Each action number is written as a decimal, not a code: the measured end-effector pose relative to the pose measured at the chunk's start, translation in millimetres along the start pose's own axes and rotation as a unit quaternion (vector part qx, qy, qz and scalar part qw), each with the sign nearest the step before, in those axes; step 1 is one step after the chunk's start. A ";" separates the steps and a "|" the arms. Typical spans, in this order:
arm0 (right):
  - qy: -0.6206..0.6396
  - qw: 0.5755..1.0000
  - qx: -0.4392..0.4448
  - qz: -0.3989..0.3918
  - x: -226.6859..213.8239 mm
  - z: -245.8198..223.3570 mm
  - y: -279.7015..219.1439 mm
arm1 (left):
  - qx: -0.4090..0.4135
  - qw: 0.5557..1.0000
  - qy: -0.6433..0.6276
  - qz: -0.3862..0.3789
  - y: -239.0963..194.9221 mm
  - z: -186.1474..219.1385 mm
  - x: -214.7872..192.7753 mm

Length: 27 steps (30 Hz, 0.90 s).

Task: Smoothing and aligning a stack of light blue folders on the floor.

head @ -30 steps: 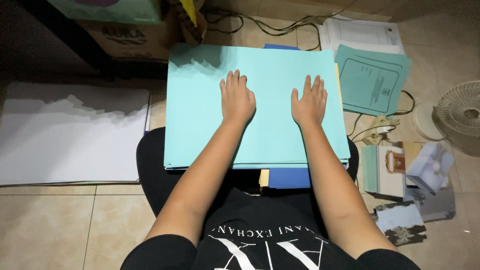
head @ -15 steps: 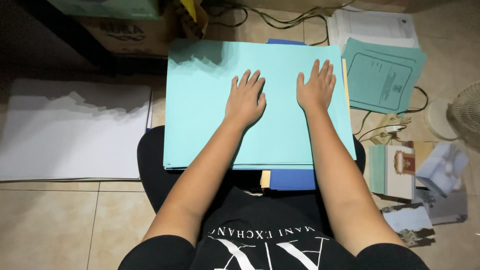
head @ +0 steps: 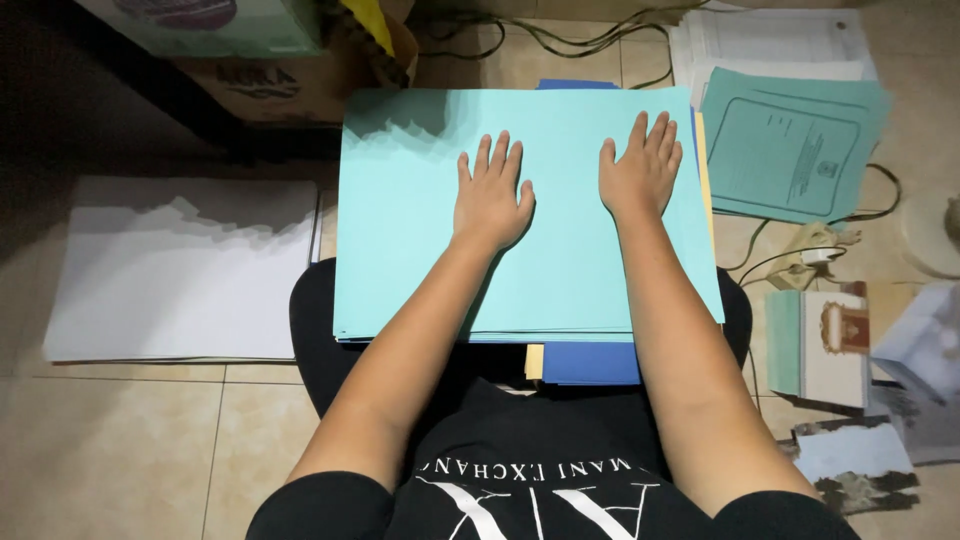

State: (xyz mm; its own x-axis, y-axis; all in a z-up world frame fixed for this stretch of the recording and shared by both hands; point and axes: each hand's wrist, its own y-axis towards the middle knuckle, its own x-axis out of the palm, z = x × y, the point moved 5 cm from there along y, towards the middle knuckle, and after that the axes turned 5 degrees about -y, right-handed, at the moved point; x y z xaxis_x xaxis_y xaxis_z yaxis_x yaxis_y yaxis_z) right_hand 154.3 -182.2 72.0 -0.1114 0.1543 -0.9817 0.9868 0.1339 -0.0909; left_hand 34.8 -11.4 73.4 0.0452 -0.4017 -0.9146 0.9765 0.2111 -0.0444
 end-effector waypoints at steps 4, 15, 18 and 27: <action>-0.004 1.000 -0.005 -0.009 -0.4 0.4 0.5 | -0.027 0.999 0.022 -0.011 20.3 -2.4 5.1; -0.029 0.999 -0.016 0.007 14.6 6.8 16.5 | -0.077 0.996 0.042 -0.009 81.8 -11.4 8.7; -0.035 0.999 -0.019 0.015 15.4 7.4 17.3 | -0.077 0.997 0.031 -0.003 87.6 -14.4 9.7; 0.009 1.000 -0.020 -0.011 -4.0 -0.5 2.3 | 0.025 0.995 0.090 -0.039 61.4 -4.1 11.8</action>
State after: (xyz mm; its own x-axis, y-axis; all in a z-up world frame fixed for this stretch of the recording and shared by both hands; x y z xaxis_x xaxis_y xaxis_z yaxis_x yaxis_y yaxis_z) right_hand 157.0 -182.1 75.9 -0.1357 0.1685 -0.9763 0.9786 0.1766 -0.1056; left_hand 94.4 0.5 58.3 -0.0644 -0.2476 -0.9667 0.9851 0.1391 -0.1013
